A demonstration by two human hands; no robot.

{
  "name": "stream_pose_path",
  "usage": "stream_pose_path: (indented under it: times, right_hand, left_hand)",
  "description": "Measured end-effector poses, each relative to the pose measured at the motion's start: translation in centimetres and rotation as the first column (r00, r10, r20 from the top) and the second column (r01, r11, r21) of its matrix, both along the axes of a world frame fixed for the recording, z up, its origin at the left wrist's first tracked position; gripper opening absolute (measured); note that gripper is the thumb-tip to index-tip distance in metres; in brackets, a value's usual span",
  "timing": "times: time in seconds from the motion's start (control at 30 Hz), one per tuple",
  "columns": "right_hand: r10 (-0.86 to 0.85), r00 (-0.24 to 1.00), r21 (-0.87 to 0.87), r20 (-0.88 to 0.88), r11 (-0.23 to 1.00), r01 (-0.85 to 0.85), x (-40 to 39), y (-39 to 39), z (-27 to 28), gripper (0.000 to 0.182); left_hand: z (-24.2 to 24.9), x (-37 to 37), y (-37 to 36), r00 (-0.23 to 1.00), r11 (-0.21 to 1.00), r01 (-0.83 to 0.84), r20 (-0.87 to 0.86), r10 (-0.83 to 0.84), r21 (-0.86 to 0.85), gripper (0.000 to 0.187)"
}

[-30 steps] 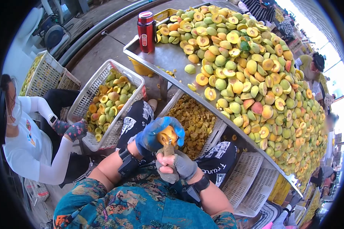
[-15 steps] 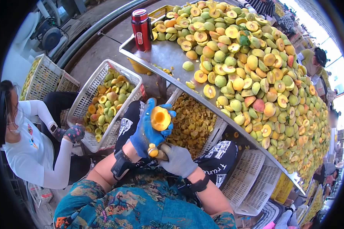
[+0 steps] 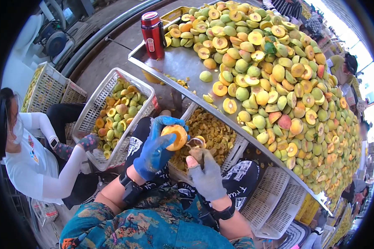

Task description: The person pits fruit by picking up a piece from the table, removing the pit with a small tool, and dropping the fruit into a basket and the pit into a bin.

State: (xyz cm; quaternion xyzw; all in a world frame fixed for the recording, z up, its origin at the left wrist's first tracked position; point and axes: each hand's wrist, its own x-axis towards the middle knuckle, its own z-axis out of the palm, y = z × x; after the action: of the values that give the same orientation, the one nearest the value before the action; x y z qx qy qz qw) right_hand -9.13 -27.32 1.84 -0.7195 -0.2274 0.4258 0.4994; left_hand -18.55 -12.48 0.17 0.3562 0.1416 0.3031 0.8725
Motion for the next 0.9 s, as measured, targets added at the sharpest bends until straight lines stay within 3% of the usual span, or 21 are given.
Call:
stream_pose_path:
  times: [0.1, 0.13, 0.17, 0.2, 0.27, 0.4, 0.43, 0.47, 0.57, 0.87, 0.9]
  right_hand:
    - [0.036, 0.99, 0.095, 0.136, 0.994, -0.05, -0.7, 0.7, -0.2, 0.035]
    - [0.06, 0.977, 0.107, 0.203, 0.991, -0.083, -1.0, 1.0, 0.3, 0.035]
    - [0.079, 0.908, 0.096, 0.411, 0.987, -0.129, -1.1, 1.7, 1.6, 0.034]
    - [0.078, 0.909, 0.094, 0.41, 0.987, -0.127, -1.1, 1.7, 1.3, 0.034]
    - [0.028, 0.818, 0.037, 0.574, 0.997, -0.06, -1.0, 1.9, -0.1, 0.034]
    - [0.025, 0.801, 0.014, 0.598, 0.999, -0.042, 0.0, 2.0, -2.2, 0.032]
    - [-0.029, 0.852, 0.065, 0.522, 0.998, -0.006, -0.1, 1.9, -1.4, 0.031]
    - [-0.076, 0.895, 0.11, 0.44, 0.993, 0.03, -0.2, 1.9, -0.8, 0.031]
    - [-0.066, 0.902, 0.124, 0.427, 0.992, 0.014, -0.2, 1.6, 0.8, 0.03]
    - [0.037, 0.856, 0.103, 0.516, 0.989, -0.105, 0.0, 2.5, 0.5, 0.029]
    - [0.038, 0.844, 0.118, 0.535, 0.986, -0.119, 0.5, 2.7, -0.4, 0.029]
  left_hand:
    - [0.2, -0.3, -0.3, 0.991, 0.989, -0.041, -0.119, 0.059, 0.145, 0.046]
    - [0.3, -0.3, -0.4, 0.991, 0.989, -0.04, -0.121, 0.058, 0.144, 0.046]
    - [0.4, -0.2, -0.6, 0.99, 0.987, -0.052, -0.121, 0.071, 0.152, 0.045]
    - [0.5, -0.2, -0.7, 0.989, 0.985, -0.063, -0.12, 0.083, 0.16, 0.044]
    - [0.5, -0.2, -0.6, 0.991, 0.988, -0.079, -0.096, 0.091, 0.13, 0.043]
    - [1.5, 0.1, -1.5, 0.994, 0.994, -0.108, 0.012, 0.107, 0.013, 0.039]
    - [1.7, 0.2, -1.3, 0.994, 0.994, -0.107, 0.013, 0.107, 0.012, 0.039]
    - [1.9, 0.4, -1.0, 0.991, 0.988, -0.133, 0.01, 0.132, 0.073, 0.039]
    - [1.9, 0.4, -0.6, 0.988, 0.976, -0.154, -0.006, 0.157, 0.151, 0.038]
    - [1.2, 0.4, -1.0, 0.99, 0.983, -0.131, -0.036, 0.137, 0.13, 0.036]
    - [1.4, 0.4, -1.0, 0.991, 0.991, -0.129, 0.029, 0.128, 0.045, 0.035]
